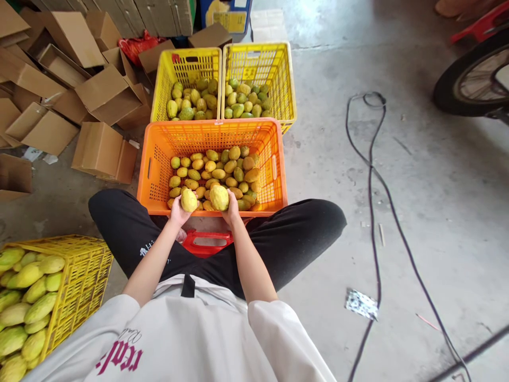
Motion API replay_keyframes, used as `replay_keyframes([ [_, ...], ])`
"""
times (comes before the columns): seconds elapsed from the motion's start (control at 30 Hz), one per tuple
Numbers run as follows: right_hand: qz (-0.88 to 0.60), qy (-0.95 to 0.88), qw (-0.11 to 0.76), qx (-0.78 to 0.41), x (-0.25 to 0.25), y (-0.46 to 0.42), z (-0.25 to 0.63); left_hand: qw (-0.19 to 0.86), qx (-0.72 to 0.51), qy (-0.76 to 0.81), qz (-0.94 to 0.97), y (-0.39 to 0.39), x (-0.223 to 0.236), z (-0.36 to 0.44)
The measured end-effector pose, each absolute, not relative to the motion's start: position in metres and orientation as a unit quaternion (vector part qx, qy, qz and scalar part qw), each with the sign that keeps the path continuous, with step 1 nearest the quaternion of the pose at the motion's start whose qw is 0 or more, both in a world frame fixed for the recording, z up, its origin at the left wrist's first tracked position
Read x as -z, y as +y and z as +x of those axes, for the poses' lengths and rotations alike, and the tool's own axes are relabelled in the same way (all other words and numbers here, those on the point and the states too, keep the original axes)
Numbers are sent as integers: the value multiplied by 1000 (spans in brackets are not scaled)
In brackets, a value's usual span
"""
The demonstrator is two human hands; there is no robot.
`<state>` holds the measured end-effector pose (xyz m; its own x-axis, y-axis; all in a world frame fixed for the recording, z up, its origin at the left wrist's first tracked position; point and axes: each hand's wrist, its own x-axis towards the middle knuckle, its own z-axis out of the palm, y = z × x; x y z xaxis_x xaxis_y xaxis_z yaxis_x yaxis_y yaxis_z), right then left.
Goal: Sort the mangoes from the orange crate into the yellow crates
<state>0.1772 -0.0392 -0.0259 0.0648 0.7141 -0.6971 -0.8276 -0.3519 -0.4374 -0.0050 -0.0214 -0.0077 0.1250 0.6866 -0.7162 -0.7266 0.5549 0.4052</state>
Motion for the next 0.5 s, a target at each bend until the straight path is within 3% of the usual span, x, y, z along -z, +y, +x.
replay_keyframes([
  [0.5, -438, -23, 582, -685, 22, -44, 175, 755, -446, 479, 31, -29, 2, -4],
])
